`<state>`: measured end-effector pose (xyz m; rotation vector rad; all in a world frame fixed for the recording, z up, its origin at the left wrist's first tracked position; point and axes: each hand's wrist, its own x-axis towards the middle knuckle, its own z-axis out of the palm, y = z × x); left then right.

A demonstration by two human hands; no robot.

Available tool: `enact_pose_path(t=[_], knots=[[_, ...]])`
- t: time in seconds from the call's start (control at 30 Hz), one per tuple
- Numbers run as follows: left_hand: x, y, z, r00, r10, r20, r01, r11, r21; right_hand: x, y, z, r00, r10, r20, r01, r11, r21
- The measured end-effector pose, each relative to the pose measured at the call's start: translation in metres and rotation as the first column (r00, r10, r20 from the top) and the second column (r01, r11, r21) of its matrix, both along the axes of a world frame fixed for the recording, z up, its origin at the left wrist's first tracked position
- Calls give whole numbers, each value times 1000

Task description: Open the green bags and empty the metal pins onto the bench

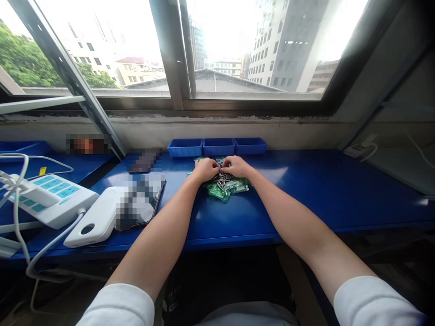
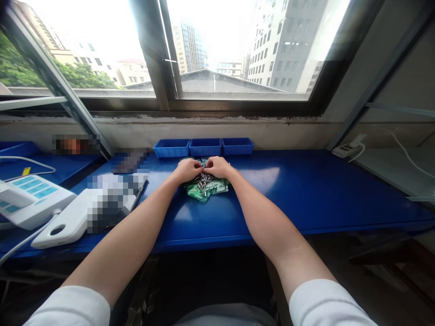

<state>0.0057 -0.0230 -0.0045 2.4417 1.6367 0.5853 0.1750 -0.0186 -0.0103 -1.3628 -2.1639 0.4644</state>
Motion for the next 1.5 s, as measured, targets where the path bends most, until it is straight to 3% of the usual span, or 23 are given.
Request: enact_pose_path(t=[0.33,0.6,0.77,0.9,1.3,1.5], knots=[[0,0,0,1000,-9,5,9,1000,-6,-2,-4,-2,991,116,-65,-108,988,109],[0,-1,1,1000,-15,-4,15,1000,-15,-4,0,-6,988,89,126,-112,974,196],[0,-2,1,1000,-25,-12,25,1000,-14,-5,-4,0,984,81,161,-104,985,140],[0,-2,2,1000,-22,-14,22,1000,-19,-5,-4,0,986,90,138,-102,992,80],[0,0,0,999,-27,25,26,1000,6,-6,-6,1,989,66,132,-85,985,149],[-1,-2,1,996,-17,89,10,997,75,-6,-8,1,998,68,-7,-65,980,188]])
